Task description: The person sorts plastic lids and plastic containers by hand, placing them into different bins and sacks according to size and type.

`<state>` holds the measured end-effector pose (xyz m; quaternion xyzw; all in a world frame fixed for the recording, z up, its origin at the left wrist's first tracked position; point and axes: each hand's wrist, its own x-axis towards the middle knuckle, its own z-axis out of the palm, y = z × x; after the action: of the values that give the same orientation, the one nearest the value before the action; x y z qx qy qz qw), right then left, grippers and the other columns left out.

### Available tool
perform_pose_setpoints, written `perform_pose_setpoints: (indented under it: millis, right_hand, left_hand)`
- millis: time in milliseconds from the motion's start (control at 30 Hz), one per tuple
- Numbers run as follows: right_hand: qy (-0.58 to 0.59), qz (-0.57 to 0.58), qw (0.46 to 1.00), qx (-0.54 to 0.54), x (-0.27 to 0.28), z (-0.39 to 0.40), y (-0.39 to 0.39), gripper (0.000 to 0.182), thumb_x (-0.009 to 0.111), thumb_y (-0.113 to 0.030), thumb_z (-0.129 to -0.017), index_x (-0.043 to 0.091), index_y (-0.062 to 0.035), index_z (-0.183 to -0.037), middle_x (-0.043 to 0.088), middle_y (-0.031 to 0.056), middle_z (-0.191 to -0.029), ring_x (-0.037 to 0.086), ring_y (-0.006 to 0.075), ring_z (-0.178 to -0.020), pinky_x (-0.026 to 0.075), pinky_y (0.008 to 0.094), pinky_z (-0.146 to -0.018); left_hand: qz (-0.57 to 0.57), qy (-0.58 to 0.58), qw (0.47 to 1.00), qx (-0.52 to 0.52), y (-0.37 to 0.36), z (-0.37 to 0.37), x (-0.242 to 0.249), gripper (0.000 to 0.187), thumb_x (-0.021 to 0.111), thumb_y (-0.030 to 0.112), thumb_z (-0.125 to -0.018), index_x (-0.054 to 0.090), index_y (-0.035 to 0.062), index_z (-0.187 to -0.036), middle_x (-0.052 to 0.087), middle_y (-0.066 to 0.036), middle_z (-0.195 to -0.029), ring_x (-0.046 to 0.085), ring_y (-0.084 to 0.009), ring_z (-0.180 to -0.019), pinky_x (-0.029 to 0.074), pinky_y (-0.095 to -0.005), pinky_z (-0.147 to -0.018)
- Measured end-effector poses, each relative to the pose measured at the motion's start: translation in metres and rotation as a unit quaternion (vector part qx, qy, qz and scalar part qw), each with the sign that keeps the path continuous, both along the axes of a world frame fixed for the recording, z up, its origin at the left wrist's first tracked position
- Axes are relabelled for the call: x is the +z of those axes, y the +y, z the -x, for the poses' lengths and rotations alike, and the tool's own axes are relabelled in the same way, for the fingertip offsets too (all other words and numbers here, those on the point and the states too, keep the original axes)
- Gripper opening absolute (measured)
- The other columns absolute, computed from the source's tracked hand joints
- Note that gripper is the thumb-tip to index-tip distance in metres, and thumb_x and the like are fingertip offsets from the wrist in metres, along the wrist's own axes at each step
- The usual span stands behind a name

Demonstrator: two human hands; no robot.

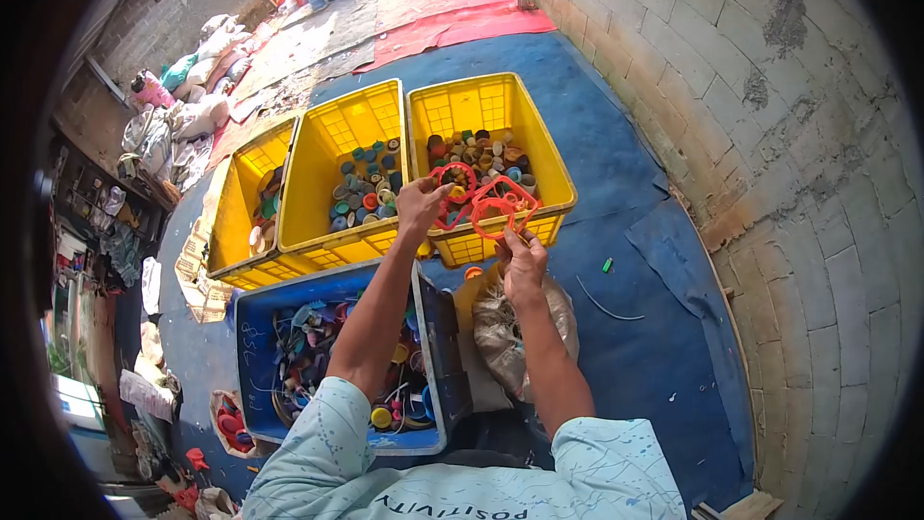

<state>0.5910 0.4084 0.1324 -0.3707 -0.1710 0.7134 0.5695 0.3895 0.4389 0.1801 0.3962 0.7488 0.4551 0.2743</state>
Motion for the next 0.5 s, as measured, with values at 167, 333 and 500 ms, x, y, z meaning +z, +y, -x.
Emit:
perform_pose_setpoints:
  millis: [167, 333, 500]
  right_hand:
    - [-0.087, 0.052, 0.993, 0.063, -0.045, -0.001, 0.041, 0.052, 0.067, -0.008, -0.085, 0.039, 0.0061, -0.127, 0.059, 0.0131, -0.104, 0.061, 0.0201, -0.093, 0.052, 0.0305, -0.075]
    - [-0.052, 0.063, 0.989, 0.126, -0.069, -0.045, -0.040, 0.047, 0.065, -0.006, -0.087, 0.040, 0.0052, -0.125, 0.059, 0.0135, -0.104, 0.062, 0.0214, -0.091, 0.052, 0.0304, -0.074]
    - [-0.085, 0.148, 0.978, 0.119, -0.104, -0.062, -0.147, 0.032, 0.066, -0.005, -0.085, 0.050, 0.0003, -0.112, 0.062, 0.0101, -0.097, 0.062, 0.0179, -0.082, 0.052, 0.0276, -0.069]
  left_hand:
    - [-0.093, -0.135, 0.986, 0.031, 0.020, 0.041, -0.006, 0.055, 0.076, 0.029, -0.079, 0.058, -0.0087, -0.114, 0.068, -0.011, -0.089, 0.065, -0.0134, -0.072, 0.048, -0.0250, -0.057]
    - [-0.117, -0.247, 0.956, 0.105, -0.096, 0.076, 0.009, 0.031, 0.069, 0.027, -0.087, 0.065, 0.0016, -0.105, 0.066, -0.003, -0.087, 0.063, -0.0101, -0.070, 0.048, -0.0220, -0.059]
    - [-0.040, -0.276, 0.930, 0.238, -0.239, 0.106, -0.039, 0.024, 0.067, 0.027, -0.088, 0.066, 0.0045, -0.096, 0.065, 0.000, -0.084, 0.060, -0.0074, -0.065, 0.044, -0.0211, -0.054]
